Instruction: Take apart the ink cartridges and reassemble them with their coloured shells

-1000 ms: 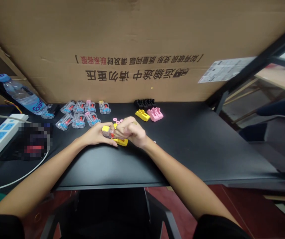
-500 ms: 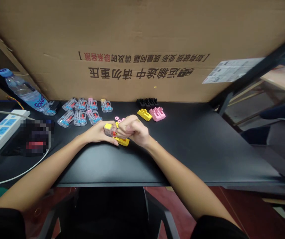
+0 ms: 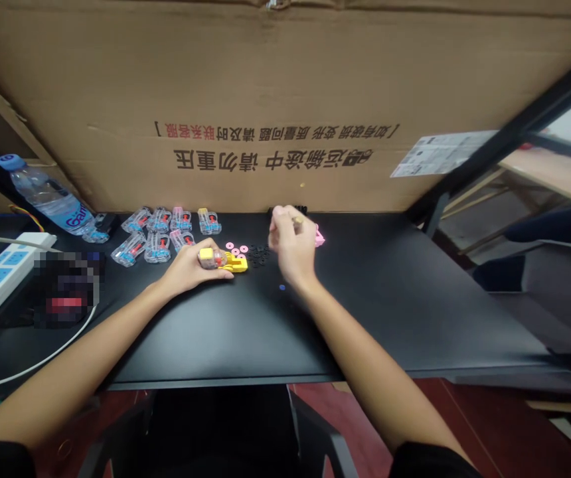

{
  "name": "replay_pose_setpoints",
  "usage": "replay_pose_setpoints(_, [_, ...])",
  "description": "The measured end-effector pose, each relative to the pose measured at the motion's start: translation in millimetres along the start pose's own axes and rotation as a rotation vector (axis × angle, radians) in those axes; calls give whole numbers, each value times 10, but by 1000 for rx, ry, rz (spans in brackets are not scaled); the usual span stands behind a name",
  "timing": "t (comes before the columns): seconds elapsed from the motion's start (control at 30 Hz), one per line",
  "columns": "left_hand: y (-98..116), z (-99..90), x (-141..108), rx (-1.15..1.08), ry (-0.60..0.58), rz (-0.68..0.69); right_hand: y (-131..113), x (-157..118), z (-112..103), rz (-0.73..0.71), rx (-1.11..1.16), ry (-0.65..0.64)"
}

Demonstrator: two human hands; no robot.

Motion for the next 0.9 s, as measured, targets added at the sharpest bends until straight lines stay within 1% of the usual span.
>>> replay_pose_setpoints(0.03, [-8, -12, -5, 11, 5, 3, -25, 85, -116, -4, -123, 15])
replay_pose_setpoints(0.07, [-14, -24, -9, 19, 12, 6, -38, 155, -199, -1, -261, -2])
replay_pose_setpoints(0.1, [-20, -36, -12, 25, 21, 8, -36, 202, -239, 2, -417, -54])
replay_pose_setpoints(0.17, [-29, -58, -14, 38, 43, 6, 18, 210, -209, 7, -633, -216])
replay_pose_setpoints(0.23, [-32, -76, -9, 57, 62, 1, 117, 103, -64, 4, -703, -409])
replay_pose_setpoints(0.33, [-18, -96, 1, 78, 82, 10, 278, -136, 193, -12, -716, -631])
replay_pose_setpoints(0.4, [6, -107, 5, 92, 94, 36, 353, -247, 304, -37, -731, -717])
replay_pose_setpoints(0.47, [41, -120, 4, 116, 109, 75, 379, -267, 330, -61, -752, -727])
replay_pose_setpoints(0.53, [83, -147, -2, 133, 141, 111, 346, -200, 276, -81, -764, -665])
replay_pose_setpoints(0.57, [102, -170, -6, 129, 168, 120, 308, -140, 218, -90, -764, -606])
replay_pose_setpoints(0.63, [121, -240, -18, 109, 244, 104, 199, 18, 33, -110, -737, -430])
replay_pose_setpoints(0.7, [119, -311, -31, 105, 304, 59, 78, 193, -244, -130, -679, -199])
replay_pose_setpoints(0.77, [117, -352, -40, 131, 312, 28, -8, 348, -540, -142, -623, -23])
replay_pose_setpoints(0.87, [124, -373, -49, 168, 290, 15, -67, 525, -961, -106, -632, 194])
replay_pose_setpoints(0.9, [126, -374, -52, 174, 287, 10, -82, 566, -1058, -102, -668, 224])
Point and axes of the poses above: each hand's wrist, its own x-axis towards the middle knuckle, its own z-axis out of the palm, y = z × x, the point moved 6 cm from there along x, towards the middle knuckle, and after that the axes turned 5 degrees about x, right-handed, at the moved point
